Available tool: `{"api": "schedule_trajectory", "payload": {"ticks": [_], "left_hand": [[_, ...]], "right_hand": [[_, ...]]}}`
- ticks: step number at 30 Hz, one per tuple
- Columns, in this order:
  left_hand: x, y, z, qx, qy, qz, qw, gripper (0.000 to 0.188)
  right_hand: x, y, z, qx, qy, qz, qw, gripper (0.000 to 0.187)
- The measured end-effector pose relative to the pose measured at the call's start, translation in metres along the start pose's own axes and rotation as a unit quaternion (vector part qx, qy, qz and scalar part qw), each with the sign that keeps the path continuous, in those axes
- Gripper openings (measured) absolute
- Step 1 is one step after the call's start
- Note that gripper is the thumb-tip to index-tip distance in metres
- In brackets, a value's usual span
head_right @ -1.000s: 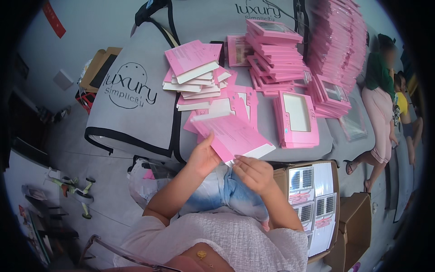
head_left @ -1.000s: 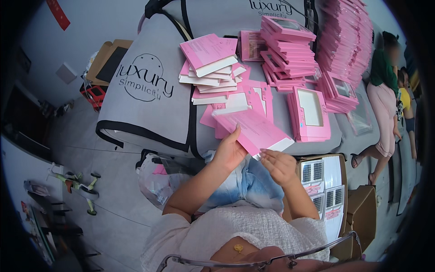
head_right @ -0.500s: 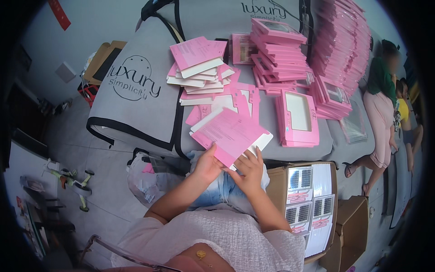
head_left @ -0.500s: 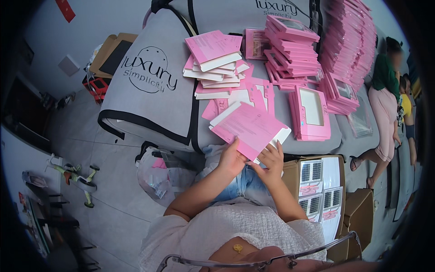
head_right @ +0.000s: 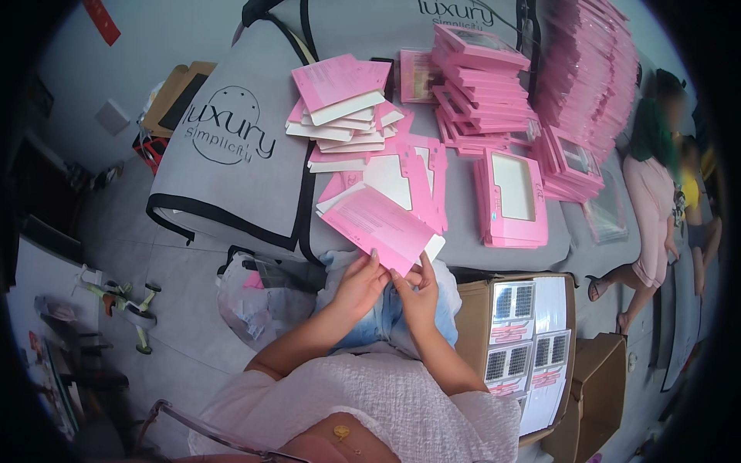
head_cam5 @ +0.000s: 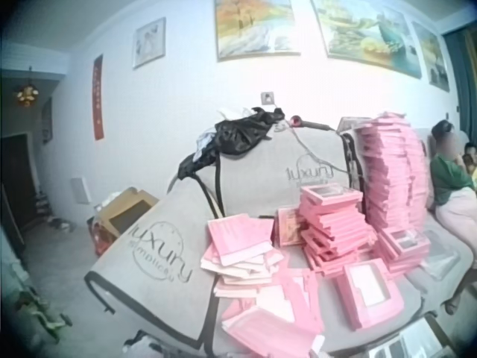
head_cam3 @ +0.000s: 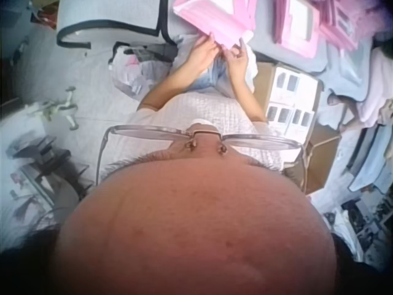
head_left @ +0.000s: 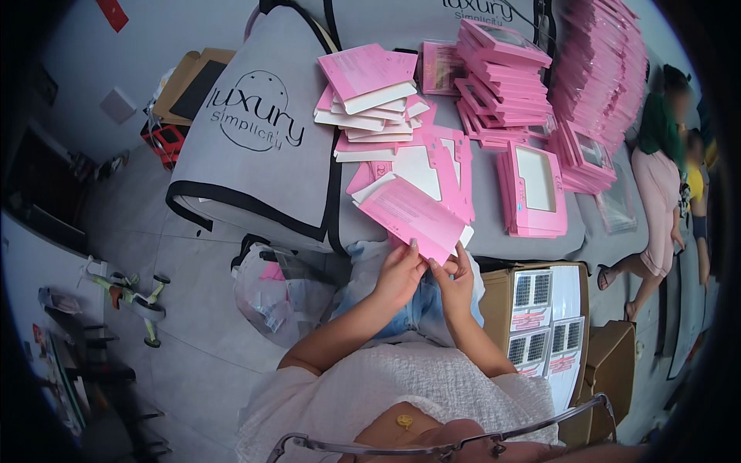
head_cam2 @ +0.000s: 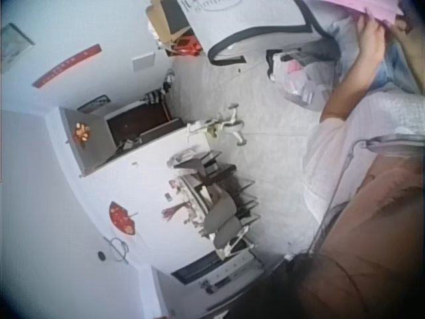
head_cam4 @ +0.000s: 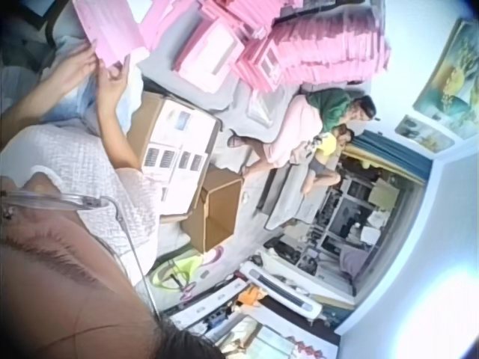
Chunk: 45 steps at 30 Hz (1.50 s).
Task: The person inserts a white paper insert into a pink cardboard sleeve and places the completed pack on a growing stack. This process is repeated continuously with multiple identical items.
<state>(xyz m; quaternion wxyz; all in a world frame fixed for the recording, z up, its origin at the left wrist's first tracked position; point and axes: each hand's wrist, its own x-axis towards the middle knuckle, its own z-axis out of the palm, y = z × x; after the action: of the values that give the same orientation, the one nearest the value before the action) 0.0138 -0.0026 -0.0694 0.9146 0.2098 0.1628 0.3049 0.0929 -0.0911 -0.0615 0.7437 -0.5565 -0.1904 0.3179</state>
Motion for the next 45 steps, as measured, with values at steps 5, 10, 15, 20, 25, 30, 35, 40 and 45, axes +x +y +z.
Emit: {"api": "schedule_trajectory", "payload": {"ticks": [5,10,15,20,25,30,35,40,45], "left_hand": [[0.000,-0.013,0.001,0.059,0.077,0.037,0.995,0.027],[-0.001,-0.010,0.003,0.129,0.068,0.055,0.988,0.027],[-0.006,0.014,0.016,0.306,-0.031,0.131,0.943,0.031],[-0.015,0.036,0.051,0.492,-0.093,0.145,0.853,0.047],[-0.023,0.049,0.072,0.642,-0.054,0.197,0.739,0.073],[-0.018,0.057,0.068,0.710,-0.128,0.258,0.642,0.079],[-0.019,0.063,0.071,0.721,-0.140,0.267,0.624,0.076],[-0.015,0.060,0.071,0.736,-0.096,0.320,0.589,0.074],[-0.008,0.052,0.078,0.698,-0.087,0.364,0.611,0.069]], "right_hand": [[0.000,0.009,0.001,-0.040,0.012,-0.039,0.998,0.069],[-0.001,0.009,-0.005,-0.083,0.019,-0.008,0.996,0.071],[0.031,-0.060,-0.029,-0.333,0.095,-0.344,0.873,0.084],[0.055,-0.206,0.016,-0.496,-0.188,-0.474,0.703,0.078],[0.062,-0.240,0.030,-0.641,-0.312,-0.392,0.581,0.041],[0.072,-0.227,0.015,-0.601,-0.394,-0.282,0.635,0.032],[0.074,-0.218,0.010,-0.525,-0.417,-0.299,0.679,0.032],[0.078,-0.218,0.009,-0.516,-0.417,-0.263,0.701,0.030],[0.084,-0.212,0.007,-0.501,-0.406,-0.242,0.725,0.028]]}}
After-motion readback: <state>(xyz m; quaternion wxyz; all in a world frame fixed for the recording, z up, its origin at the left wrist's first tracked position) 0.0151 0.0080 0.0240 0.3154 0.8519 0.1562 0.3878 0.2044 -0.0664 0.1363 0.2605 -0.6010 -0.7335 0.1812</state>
